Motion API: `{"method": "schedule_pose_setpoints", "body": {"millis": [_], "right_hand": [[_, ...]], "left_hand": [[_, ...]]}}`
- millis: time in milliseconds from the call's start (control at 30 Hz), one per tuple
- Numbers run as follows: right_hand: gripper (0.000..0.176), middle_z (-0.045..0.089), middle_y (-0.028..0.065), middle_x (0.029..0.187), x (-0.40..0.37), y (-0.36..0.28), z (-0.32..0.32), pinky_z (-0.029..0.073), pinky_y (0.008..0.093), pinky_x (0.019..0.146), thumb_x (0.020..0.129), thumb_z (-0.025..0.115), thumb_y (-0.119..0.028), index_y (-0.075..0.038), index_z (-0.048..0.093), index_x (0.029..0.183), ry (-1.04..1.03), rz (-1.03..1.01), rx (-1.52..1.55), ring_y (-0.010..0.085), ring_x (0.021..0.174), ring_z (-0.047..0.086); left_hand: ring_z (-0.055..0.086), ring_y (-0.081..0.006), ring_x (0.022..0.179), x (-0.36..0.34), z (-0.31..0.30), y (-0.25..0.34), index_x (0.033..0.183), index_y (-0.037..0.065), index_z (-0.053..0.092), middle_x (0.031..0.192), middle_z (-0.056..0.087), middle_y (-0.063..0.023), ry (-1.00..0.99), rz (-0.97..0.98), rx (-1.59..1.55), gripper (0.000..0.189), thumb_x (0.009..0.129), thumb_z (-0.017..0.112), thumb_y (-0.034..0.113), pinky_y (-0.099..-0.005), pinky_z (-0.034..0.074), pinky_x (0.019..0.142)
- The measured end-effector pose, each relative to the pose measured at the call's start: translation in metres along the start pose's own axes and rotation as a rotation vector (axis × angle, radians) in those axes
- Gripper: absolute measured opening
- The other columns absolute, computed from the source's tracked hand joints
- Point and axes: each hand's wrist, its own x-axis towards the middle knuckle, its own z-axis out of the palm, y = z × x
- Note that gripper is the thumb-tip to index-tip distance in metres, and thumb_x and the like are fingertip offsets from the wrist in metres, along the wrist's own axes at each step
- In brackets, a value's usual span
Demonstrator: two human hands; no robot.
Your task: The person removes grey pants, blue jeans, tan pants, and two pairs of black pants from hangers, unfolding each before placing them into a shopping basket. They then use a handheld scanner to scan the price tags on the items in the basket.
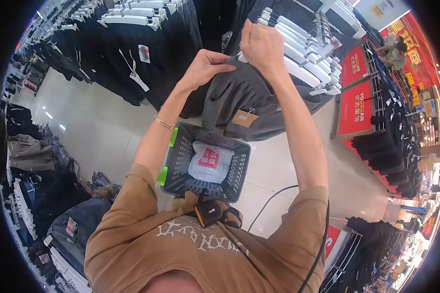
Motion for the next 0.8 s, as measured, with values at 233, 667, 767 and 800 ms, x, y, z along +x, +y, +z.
{"method": "schedule_pose_setpoints", "body": {"millis": [233,667,767,800], "right_hand": [[0.039,0.055,0.0193,0.056,-0.003,-0.003,-0.003,0.04,0.0433,0.049,0.092,0.047,-0.019,0.002,0.056,0.06,0.0,-0.009,0.057,0.0378,0.05,0.053],[0.039,0.056,0.0176,0.055,-0.005,-0.006,-0.006,0.042,0.0424,0.05,0.09,0.051,-0.022,0.0,0.056,0.058,-0.018,0.009,0.033,0.0367,0.051,0.054],[0.037,0.057,0.0163,0.056,-0.007,-0.002,0.0,0.044,0.0412,0.051,0.088,0.052,-0.023,-0.001,0.058,0.059,0.001,-0.049,0.027,0.0356,0.052,0.056],[0.037,0.057,0.0163,0.056,-0.007,-0.001,0.001,0.044,0.0412,0.051,0.088,0.052,-0.023,-0.001,0.058,0.059,0.003,-0.043,0.027,0.0356,0.052,0.056]], "left_hand": [[0.062,-0.0082,0.071,0.006,0.007,0.002,0.094,-0.006,0.069,0.081,0.07,-0.009,0.071,0.063,0.037,0.022,0.074,0.071,0.003,-0.0201,0.049,0.066],[0.062,-0.0093,0.068,-0.002,0.011,0.007,0.087,-0.006,0.07,0.076,0.069,-0.0092,0.178,0.047,-0.161,0.02,0.071,0.075,0.005,-0.0206,0.05,0.064],[0.063,-0.0108,0.073,0.006,0.0,0.006,0.089,-0.007,0.069,0.081,0.069,-0.0106,0.106,0.047,0.079,0.025,0.069,0.077,0.007,-0.0232,0.051,0.068],[0.064,-0.0125,0.079,0.009,-0.003,0.008,0.095,-0.007,0.067,0.085,0.069,-0.0114,0.075,0.024,0.093,0.032,0.068,0.078,0.008,-0.0256,0.051,0.074]]}}
